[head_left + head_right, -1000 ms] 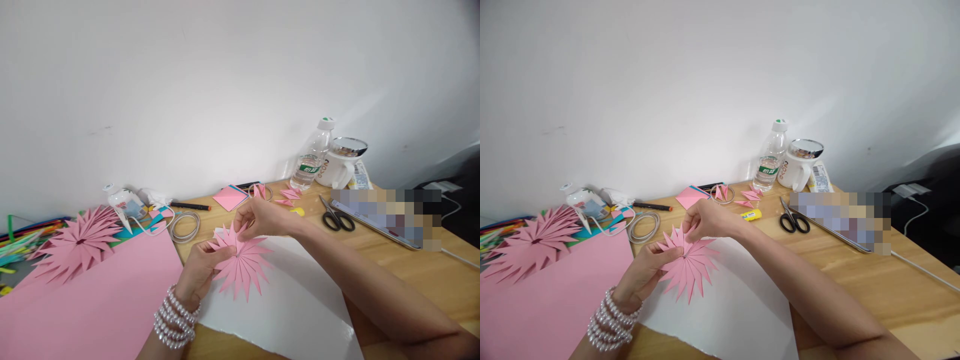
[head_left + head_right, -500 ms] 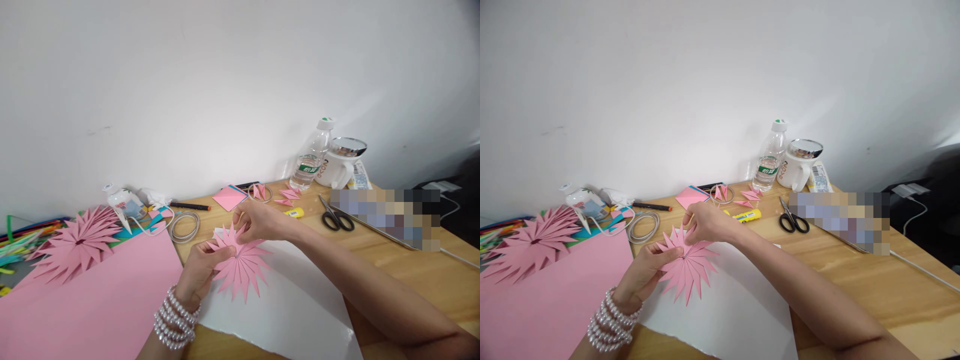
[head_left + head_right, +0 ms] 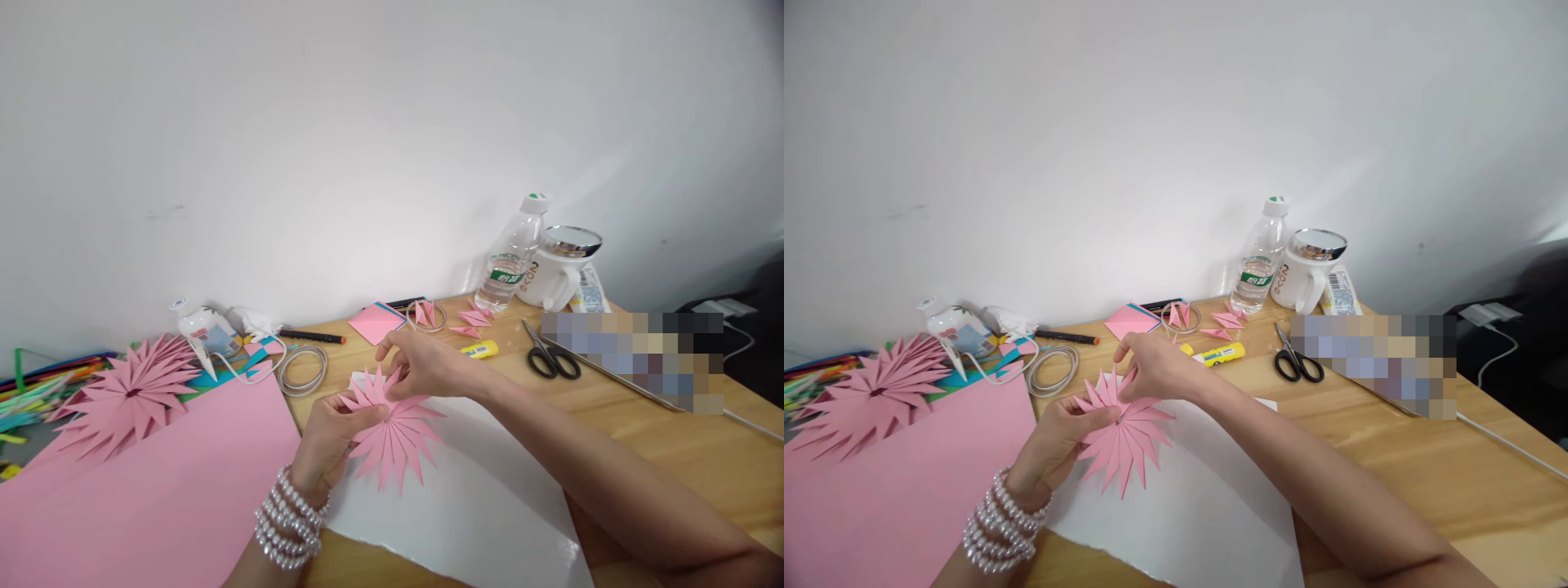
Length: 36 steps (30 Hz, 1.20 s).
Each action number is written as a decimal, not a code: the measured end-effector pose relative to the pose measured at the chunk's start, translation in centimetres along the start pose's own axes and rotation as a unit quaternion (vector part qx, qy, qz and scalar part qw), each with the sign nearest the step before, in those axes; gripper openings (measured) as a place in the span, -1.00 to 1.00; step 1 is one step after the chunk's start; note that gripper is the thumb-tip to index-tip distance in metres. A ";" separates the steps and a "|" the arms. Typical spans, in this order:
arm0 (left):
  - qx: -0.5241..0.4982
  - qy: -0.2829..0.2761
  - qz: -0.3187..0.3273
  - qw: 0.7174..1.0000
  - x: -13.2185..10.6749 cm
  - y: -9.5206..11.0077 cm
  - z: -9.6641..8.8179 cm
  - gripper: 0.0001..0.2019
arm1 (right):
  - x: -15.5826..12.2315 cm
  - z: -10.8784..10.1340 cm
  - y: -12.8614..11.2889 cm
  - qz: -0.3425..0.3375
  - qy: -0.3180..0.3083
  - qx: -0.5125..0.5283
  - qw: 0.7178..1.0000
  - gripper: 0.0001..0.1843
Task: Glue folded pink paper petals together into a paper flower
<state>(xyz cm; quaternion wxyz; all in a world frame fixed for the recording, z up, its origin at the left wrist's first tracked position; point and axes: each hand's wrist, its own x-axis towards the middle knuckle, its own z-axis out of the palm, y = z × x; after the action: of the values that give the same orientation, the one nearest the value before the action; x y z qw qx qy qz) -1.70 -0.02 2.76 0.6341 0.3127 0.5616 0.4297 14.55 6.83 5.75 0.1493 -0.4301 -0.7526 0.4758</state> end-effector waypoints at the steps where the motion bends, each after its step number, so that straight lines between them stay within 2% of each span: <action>1: 0.003 0.000 0.000 1.000 0.0 0.1 0.0 -0.77 | 0.1 -0.3 0.2 -0.003 -0.011 0.014 1.000 -0.52; 4: 0.008 0.008 0.007 1.000 -0.1 0.3 -0.1 -0.78 | 0.2 -1.4 0.7 -0.007 -0.065 0.050 0.997 -0.53; 7: 0.016 0.021 0.011 1.000 -0.1 0.3 -0.3 -0.77 | 0.4 -2.2 1.1 0.014 -0.120 0.029 0.992 -0.65; 9: 0.022 0.024 0.014 0.999 0.0 0.2 -0.4 -0.77 | 0.4 -2.3 1.3 0.027 -0.135 0.023 0.990 -0.73; 14: -0.002 0.009 0.015 1.000 0.1 0.0 -0.6 -0.77 | 0.6 -1.8 1.3 0.022 -0.122 0.052 0.991 -0.72; 23: -0.002 0.016 0.012 1.000 0.1 0.0 -0.5 -0.76 | 0.5 -1.9 1.4 0.005 -0.115 0.057 0.992 -0.68; 26: 0.010 0.021 0.007 1.000 0.1 0.1 -0.5 -0.76 | 0.5 -1.8 1.5 0.003 -0.109 0.062 0.992 -0.71; 31: -0.021 -0.004 0.021 1.000 0.1 0.1 -0.6 -0.75 | 0.3 -1.6 1.4 -0.003 -0.097 0.094 0.991 -0.76; 34: -0.026 0.007 0.021 0.999 0.1 0.2 -0.7 -0.78 | -0.1 -1.4 1.7 -0.014 -0.069 0.124 0.990 -0.62; 36: -0.034 0.016 0.021 0.999 0.1 0.3 -0.7 -0.78 | -0.7 -0.9 2.1 -0.013 -0.007 0.161 0.987 -0.43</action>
<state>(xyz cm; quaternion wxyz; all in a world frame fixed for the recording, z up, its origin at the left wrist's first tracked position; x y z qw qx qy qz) -2.47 0.14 2.89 0.6258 0.2959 0.5505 0.4667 16.62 7.20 4.54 0.2178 -0.3871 -0.6725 0.5920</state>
